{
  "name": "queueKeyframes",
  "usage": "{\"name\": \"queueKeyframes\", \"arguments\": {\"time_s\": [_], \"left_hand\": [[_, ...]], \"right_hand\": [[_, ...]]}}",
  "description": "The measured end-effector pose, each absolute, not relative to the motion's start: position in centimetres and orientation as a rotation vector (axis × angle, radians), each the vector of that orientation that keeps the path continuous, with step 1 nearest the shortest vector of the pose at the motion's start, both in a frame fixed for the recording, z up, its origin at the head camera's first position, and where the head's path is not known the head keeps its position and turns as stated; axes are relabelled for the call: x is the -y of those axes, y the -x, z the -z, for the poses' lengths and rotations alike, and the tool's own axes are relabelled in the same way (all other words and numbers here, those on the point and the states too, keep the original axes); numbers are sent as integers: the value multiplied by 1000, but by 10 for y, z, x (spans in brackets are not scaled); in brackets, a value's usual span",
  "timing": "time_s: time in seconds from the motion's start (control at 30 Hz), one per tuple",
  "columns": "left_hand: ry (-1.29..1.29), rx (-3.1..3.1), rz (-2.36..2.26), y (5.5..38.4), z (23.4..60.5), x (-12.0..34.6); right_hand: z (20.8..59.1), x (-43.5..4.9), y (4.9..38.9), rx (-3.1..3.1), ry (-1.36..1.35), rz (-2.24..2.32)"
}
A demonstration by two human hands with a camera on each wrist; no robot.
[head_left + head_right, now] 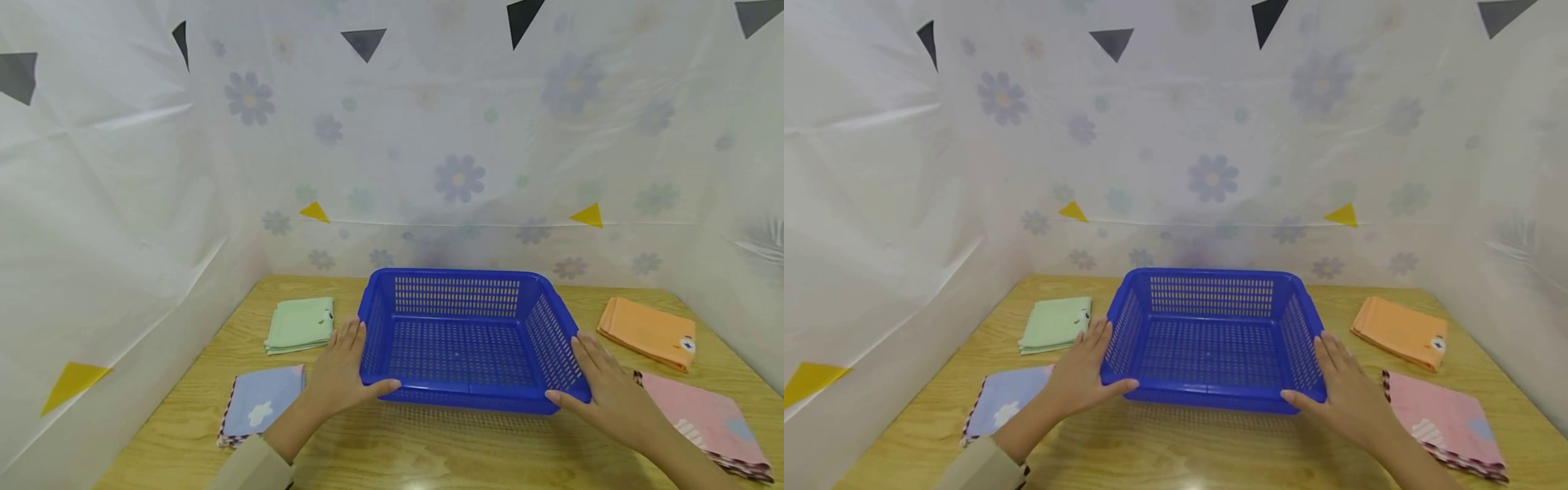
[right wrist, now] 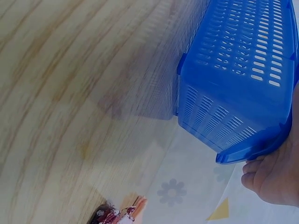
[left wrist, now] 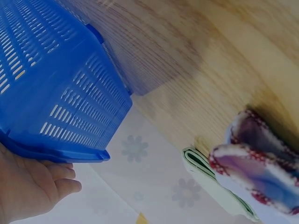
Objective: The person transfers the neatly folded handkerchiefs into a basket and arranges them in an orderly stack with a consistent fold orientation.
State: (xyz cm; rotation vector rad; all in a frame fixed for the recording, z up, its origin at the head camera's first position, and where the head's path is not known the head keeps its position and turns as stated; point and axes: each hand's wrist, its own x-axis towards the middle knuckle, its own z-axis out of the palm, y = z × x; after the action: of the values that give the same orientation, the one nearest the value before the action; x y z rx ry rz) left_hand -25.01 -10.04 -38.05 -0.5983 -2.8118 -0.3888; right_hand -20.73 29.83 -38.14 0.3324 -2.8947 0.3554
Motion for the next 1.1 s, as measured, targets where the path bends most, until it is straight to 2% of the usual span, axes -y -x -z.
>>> {"name": "queueKeyframes", "arguments": {"time_s": [1.1], "left_hand": [[589,2832,398,245,379,99]], "right_hand": [[384,-300,206,2895,-333,-392]]}}
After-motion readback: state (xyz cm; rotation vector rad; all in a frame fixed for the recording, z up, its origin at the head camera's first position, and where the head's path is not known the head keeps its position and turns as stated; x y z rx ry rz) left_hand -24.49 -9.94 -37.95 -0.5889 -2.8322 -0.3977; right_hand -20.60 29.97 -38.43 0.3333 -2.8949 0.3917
